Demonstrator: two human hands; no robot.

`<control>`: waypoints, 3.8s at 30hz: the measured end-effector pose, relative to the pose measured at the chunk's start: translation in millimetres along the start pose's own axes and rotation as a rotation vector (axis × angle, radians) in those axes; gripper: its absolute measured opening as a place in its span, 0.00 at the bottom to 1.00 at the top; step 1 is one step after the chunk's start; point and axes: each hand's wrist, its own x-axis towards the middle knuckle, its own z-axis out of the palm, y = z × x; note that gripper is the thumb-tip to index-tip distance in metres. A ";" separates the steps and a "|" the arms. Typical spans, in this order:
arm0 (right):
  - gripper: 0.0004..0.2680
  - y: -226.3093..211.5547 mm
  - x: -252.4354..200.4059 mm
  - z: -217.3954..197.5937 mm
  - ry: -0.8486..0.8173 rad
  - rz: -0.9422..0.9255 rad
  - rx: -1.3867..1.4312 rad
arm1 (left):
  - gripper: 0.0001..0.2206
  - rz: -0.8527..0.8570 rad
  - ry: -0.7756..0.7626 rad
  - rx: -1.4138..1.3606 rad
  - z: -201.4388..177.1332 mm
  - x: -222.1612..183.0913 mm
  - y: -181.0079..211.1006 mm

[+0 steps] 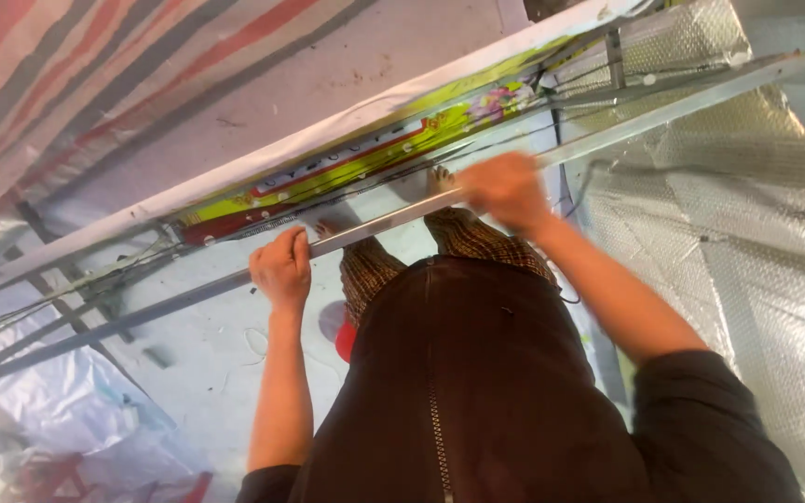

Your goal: Installing a white plastic strip into a metal frame by pressing it into a channel and smoothing it with a tool.

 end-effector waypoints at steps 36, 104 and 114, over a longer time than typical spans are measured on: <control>0.23 303.3 -135.5 -165.2 0.760 1.713 0.357 | 0.13 -0.263 -0.042 0.048 1.6 -2.4 11.5; 0.23 175.2 -59.1 -173.0 -0.119 1.242 -0.479 | 0.13 -0.231 0.150 0.137 17.9 -4.8 10.5; 0.54 137.1 -13.2 -211.6 -0.774 1.286 -0.289 | 0.11 -0.206 0.195 0.166 21.1 -5.2 10.5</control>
